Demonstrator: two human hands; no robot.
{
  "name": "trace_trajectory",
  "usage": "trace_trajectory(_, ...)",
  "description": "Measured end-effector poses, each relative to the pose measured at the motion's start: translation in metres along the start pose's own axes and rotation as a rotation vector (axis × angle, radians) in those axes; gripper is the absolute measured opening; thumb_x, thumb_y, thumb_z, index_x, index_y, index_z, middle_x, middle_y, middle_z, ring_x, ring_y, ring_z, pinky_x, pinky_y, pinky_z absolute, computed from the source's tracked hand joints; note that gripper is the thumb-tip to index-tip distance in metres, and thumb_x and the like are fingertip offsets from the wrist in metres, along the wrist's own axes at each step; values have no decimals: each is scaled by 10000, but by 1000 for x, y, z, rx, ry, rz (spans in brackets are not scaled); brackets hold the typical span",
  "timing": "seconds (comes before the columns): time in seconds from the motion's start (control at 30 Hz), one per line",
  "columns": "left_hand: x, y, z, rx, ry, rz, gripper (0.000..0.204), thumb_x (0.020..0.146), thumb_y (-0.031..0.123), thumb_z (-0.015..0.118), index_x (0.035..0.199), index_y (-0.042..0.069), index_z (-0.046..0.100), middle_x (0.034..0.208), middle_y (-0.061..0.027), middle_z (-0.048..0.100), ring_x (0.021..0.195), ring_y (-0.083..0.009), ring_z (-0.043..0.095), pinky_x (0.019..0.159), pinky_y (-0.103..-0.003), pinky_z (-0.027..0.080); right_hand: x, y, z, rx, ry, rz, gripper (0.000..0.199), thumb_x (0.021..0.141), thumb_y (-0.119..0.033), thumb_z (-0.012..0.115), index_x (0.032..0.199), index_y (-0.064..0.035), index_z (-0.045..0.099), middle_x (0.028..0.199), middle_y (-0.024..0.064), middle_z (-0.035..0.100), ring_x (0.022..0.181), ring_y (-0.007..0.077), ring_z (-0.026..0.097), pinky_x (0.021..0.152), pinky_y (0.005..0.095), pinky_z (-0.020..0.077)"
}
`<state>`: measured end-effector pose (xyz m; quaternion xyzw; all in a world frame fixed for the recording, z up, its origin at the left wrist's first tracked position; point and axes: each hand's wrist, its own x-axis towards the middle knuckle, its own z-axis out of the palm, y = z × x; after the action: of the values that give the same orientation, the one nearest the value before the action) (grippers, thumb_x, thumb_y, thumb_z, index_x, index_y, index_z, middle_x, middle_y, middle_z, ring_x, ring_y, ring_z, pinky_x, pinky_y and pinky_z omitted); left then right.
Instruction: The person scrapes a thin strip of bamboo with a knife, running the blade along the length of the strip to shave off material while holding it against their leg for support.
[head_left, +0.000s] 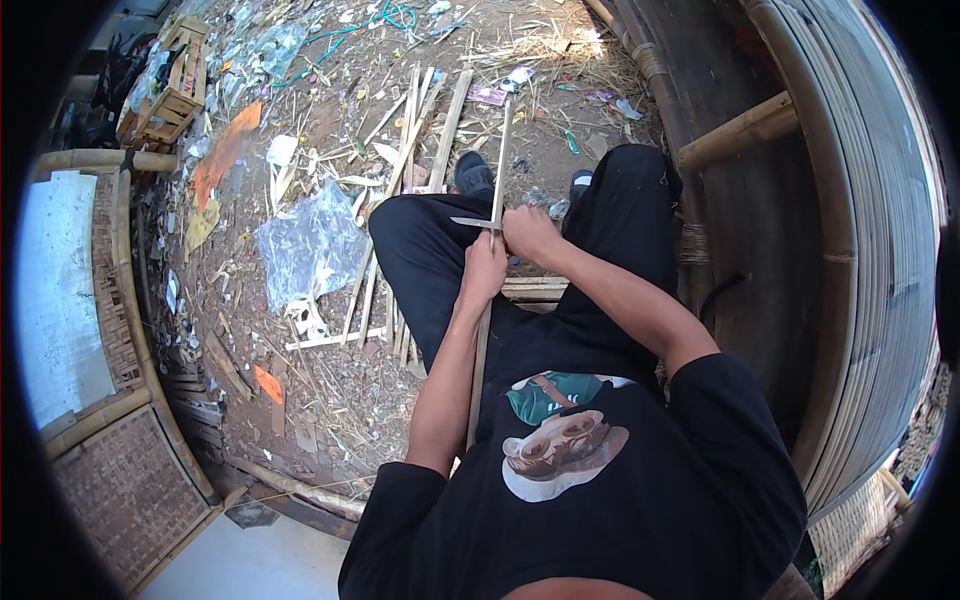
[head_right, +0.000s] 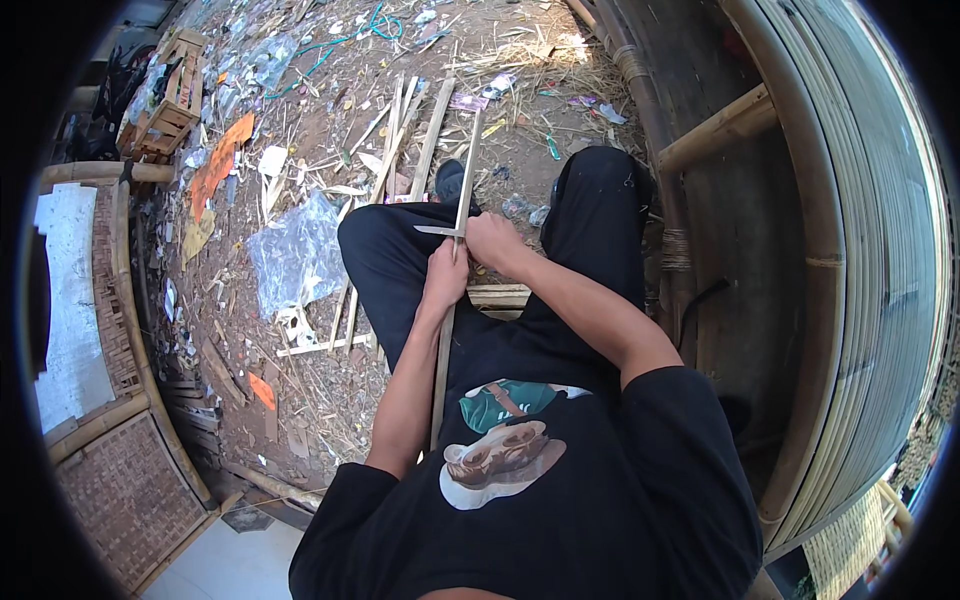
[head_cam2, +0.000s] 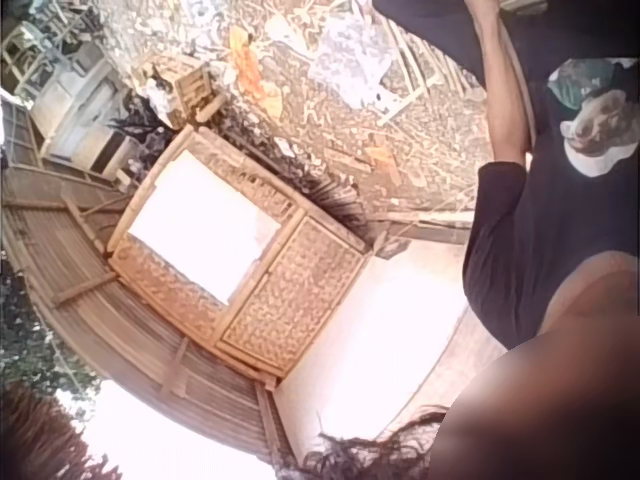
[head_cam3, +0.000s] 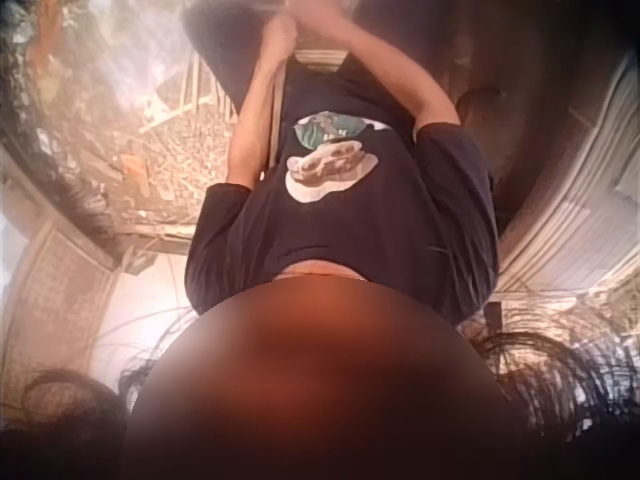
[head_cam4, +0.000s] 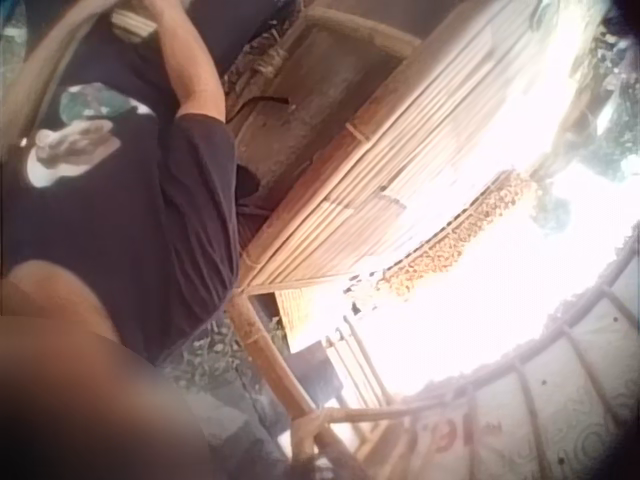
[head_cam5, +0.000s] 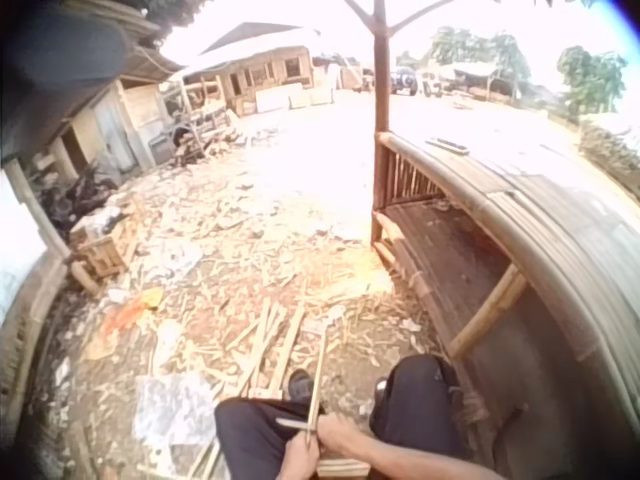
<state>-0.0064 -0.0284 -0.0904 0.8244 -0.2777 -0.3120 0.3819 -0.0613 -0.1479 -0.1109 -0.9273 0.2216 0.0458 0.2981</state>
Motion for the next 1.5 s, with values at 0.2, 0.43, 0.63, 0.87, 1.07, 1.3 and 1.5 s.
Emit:
trace_trajectory(0.2,1,-3,4,117,-20,50,218,954,135,412,926,-69,484,786,-307,598,801,-475,583,652,-520,439,8,0,6,73,-79,155,199,718,-136,649,785,51,661,795,281,647,774,417,661,694,474,547)
trace_trajectory(0.43,-10,-1,6,184,-60,-55,207,963,149,413,948,-52,462,705,-296,586,712,-464,600,581,-513,440,15,7,7,70,-144,227,228,711,-137,671,858,37,668,893,263,660,868,406,655,753,473,541)
trace_trajectory(0.63,-26,12,-2,181,-61,-27,173,968,128,411,952,-42,437,644,-292,553,667,-471,589,545,-511,421,43,27,-13,106,-164,353,264,706,-116,662,905,57,659,977,286,641,956,407,629,806,464,529)
trace_trajectory(0.87,-34,23,-12,146,-74,-46,158,968,117,411,962,-38,440,672,-299,562,699,-481,579,556,-520,416,53,52,-19,127,-67,432,273,720,-108,656,953,35,647,1013,266,640,983,411,620,828,463,522)
trace_trajectory(1.07,-23,14,2,177,-38,37,183,955,127,441,1048,-23,489,709,-294,571,741,-474,580,580,-519,417,14,20,-20,33,-167,206,241,691,-95,659,886,47,656,924,282,649,906,417,642,780,465,536)
trace_trajectory(1.3,-25,20,1,95,-23,33,299,928,102,456,1210,13,501,781,-309,580,815,-467,580,637,-502,441,14,22,-11,92,-169,168,251,661,-141,699,781,75,651,836,291,645,848,422,647,754,471,539)
trace_trajectory(1.5,-26,8,1,147,-11,-27,317,915,83,458,1222,20,504,795,-312,581,849,-459,580,664,-501,443,22,19,2,32,-204,203,245,663,-122,693,850,35,678,885,251,668,870,387,661,766,454,544)
